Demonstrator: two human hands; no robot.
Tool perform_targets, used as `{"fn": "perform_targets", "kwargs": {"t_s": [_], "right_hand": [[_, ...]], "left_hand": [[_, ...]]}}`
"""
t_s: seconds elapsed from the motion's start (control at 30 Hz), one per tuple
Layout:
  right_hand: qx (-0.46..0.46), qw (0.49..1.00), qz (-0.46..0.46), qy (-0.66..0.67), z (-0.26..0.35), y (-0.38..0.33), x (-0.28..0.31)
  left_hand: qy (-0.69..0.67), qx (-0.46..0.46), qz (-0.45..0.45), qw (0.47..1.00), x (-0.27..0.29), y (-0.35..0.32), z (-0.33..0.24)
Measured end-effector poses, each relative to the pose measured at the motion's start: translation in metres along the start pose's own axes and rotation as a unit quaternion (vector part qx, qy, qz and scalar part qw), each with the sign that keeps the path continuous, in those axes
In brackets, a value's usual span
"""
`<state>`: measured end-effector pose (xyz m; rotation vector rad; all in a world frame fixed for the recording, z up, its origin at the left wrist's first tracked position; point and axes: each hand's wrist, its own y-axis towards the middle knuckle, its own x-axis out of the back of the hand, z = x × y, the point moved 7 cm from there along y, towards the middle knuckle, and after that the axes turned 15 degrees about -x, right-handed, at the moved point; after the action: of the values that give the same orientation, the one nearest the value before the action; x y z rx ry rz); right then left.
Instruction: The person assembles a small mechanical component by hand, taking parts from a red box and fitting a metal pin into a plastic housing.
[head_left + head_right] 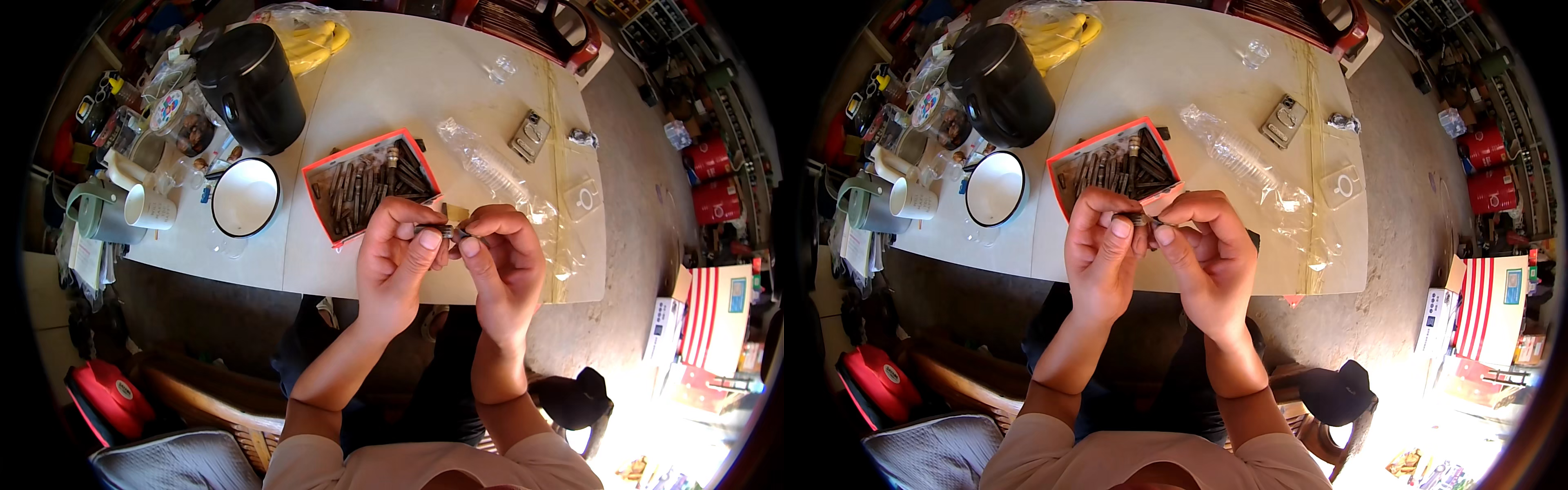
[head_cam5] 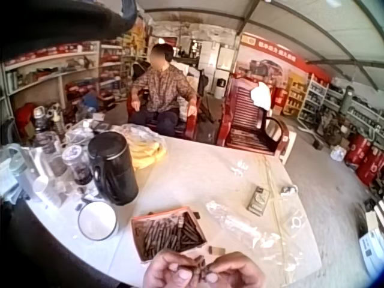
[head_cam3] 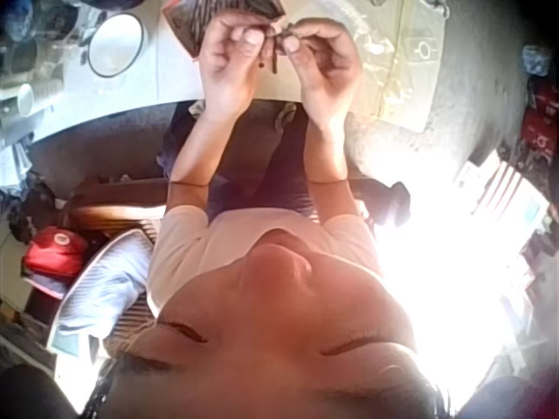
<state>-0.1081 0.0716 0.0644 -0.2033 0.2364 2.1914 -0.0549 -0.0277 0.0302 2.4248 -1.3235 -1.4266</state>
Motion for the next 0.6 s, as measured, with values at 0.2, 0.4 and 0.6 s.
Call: {"fn": "perform_targets", "kwargs": {"t_s": [0.2, 0.4, 0.6], "right_hand": [[0.020, 0.999, 0.015, -0.045, 0.006, -0.002, -0.006], [0.030, 0.996, -0.001, -0.088, 0.008, -0.004, -0.004], [-0.033, 0.999, -0.031, 0.025, -0.003, -0.002, 0.003]], "left_hand": [[0.035, -0.004, 0.011, 0.999, 0.001, 0.000, -0.003], [0.056, -0.021, -0.008, 0.998, 0.004, -0.001, -0.008], [0.212, -0.127, 0.006, 0.969, -0.003, -0.006, -0.029]]}}
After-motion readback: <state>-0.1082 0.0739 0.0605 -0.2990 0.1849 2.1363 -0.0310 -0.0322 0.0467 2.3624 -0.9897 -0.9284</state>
